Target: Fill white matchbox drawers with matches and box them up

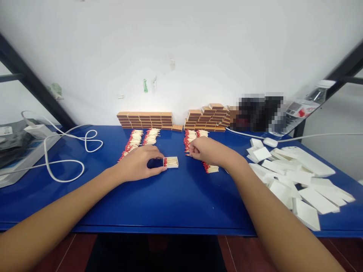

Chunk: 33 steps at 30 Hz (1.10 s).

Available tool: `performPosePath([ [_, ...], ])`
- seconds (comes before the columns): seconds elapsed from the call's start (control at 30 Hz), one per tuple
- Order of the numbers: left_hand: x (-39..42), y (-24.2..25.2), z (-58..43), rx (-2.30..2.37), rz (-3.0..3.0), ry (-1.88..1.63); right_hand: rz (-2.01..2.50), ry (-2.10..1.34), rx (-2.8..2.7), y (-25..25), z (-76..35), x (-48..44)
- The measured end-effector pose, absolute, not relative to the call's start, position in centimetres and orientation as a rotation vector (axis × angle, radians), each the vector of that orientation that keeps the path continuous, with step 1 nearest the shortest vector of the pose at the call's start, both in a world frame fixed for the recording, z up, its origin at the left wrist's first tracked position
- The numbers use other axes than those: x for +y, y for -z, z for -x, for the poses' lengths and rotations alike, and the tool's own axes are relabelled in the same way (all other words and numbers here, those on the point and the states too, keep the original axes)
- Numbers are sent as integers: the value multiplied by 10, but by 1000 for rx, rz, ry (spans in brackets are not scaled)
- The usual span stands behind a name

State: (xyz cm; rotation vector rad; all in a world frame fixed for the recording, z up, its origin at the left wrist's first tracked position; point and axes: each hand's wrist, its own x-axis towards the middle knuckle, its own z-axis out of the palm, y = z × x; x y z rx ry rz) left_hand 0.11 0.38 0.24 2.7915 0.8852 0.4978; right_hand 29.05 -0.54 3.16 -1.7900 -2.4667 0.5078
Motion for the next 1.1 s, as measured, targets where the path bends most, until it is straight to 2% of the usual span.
performPosePath([
  [0.37, 2, -2, -2, 891, -2772, -539, 1357, -555, -2363, -31, -252, -26],
  [0.87, 2, -3, -2, 876, -2803, -529, 1321, -466, -2445, -29, -246, -27],
  [1.1, 2, -3, -2, 865, -2788, -520, 1439, -461, -2457, -23, -247, -25],
])
